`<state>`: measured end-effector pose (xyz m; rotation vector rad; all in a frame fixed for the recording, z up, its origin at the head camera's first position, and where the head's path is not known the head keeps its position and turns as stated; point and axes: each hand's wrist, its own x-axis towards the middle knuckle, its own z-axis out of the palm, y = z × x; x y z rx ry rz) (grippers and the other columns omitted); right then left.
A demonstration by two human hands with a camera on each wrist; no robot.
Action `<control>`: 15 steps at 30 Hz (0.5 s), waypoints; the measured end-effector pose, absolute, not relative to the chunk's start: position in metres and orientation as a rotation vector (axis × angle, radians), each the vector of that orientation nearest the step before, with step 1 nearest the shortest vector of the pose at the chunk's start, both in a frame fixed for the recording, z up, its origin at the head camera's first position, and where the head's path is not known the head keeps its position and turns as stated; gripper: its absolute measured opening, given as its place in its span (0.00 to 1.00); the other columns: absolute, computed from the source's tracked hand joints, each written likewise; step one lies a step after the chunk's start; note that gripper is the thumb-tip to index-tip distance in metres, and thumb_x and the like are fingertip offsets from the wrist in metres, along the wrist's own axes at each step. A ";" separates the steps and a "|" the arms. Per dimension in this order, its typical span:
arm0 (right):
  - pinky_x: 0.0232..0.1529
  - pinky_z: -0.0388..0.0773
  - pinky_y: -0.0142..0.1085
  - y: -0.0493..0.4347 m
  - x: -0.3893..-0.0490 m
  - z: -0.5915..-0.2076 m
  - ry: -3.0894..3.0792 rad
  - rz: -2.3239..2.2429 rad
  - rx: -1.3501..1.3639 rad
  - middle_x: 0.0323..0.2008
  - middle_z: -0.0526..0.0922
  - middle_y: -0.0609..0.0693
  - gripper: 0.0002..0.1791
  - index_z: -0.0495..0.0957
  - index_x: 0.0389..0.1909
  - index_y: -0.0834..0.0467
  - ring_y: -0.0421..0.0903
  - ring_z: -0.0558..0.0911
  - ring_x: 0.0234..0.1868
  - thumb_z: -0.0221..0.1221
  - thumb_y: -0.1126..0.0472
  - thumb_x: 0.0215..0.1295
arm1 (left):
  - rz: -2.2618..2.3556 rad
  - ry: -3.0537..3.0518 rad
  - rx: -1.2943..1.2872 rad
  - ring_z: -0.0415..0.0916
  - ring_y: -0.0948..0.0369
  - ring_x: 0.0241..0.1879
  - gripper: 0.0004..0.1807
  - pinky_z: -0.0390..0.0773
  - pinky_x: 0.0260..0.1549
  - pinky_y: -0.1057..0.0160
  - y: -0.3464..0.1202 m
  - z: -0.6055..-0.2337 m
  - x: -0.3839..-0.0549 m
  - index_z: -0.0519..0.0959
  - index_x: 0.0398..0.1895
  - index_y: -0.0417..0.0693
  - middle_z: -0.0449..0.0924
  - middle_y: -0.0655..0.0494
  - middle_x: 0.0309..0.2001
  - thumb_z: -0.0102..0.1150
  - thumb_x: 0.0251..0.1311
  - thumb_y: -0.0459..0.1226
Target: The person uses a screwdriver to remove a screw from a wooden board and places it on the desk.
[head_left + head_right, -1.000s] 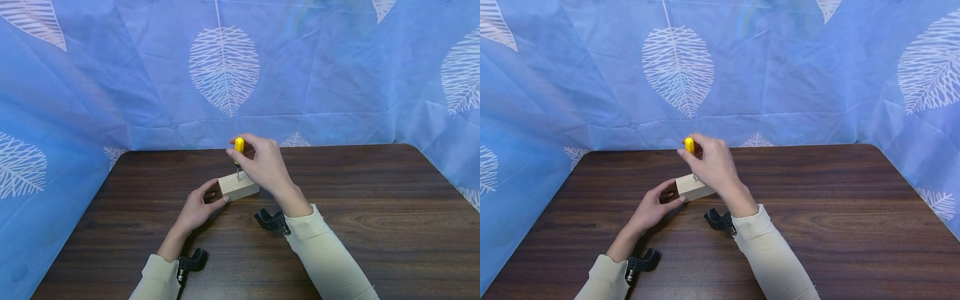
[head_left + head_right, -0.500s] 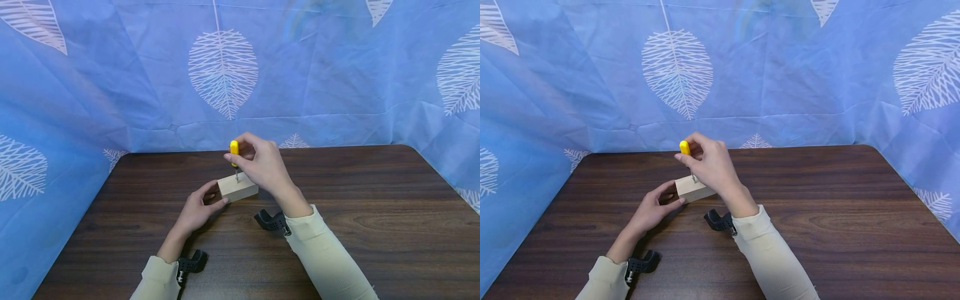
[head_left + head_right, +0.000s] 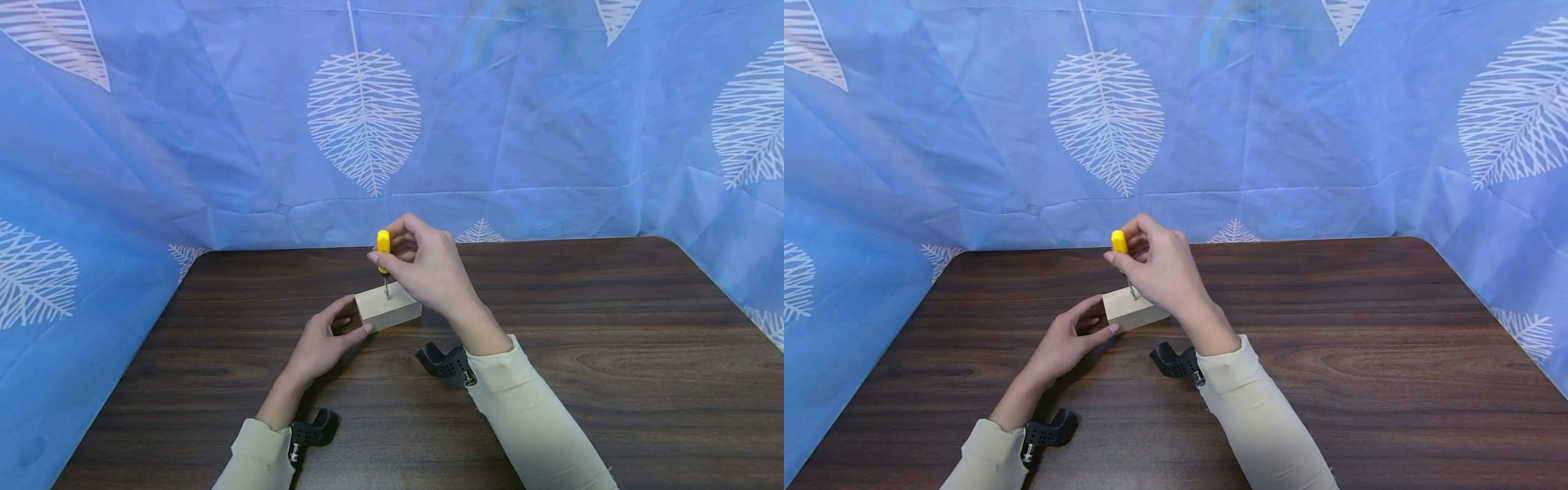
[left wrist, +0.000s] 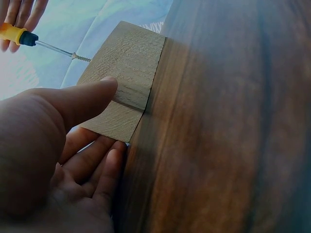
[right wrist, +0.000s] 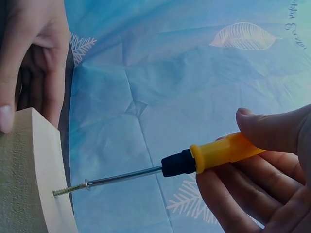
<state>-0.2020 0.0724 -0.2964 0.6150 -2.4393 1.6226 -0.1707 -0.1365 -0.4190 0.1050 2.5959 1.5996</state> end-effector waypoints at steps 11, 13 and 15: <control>0.54 0.90 0.42 0.073 -0.202 -0.297 -2.459 1.599 0.635 0.44 0.92 0.50 0.10 0.82 0.52 0.56 0.45 0.92 0.44 0.67 0.62 0.74 | 1.615 2.589 0.112 0.76 0.43 0.72 0.37 0.76 0.72 0.42 -0.137 -0.419 -0.170 0.70 0.80 0.49 0.78 0.43 0.72 0.71 0.71 0.42; 0.53 0.90 0.43 0.073 -0.202 -0.297 -2.467 1.582 0.633 0.43 0.92 0.50 0.09 0.83 0.51 0.55 0.45 0.92 0.43 0.66 0.61 0.74 | 1.612 2.591 0.110 0.76 0.44 0.72 0.37 0.76 0.73 0.42 -0.137 -0.418 -0.170 0.70 0.80 0.49 0.78 0.43 0.72 0.72 0.71 0.42; 0.51 0.90 0.43 0.072 -0.202 -0.297 -2.475 1.562 0.627 0.42 0.92 0.49 0.09 0.83 0.51 0.55 0.45 0.92 0.42 0.67 0.58 0.75 | 1.607 2.596 0.108 0.76 0.44 0.72 0.37 0.76 0.73 0.42 -0.136 -0.418 -0.170 0.71 0.80 0.49 0.78 0.44 0.72 0.72 0.71 0.42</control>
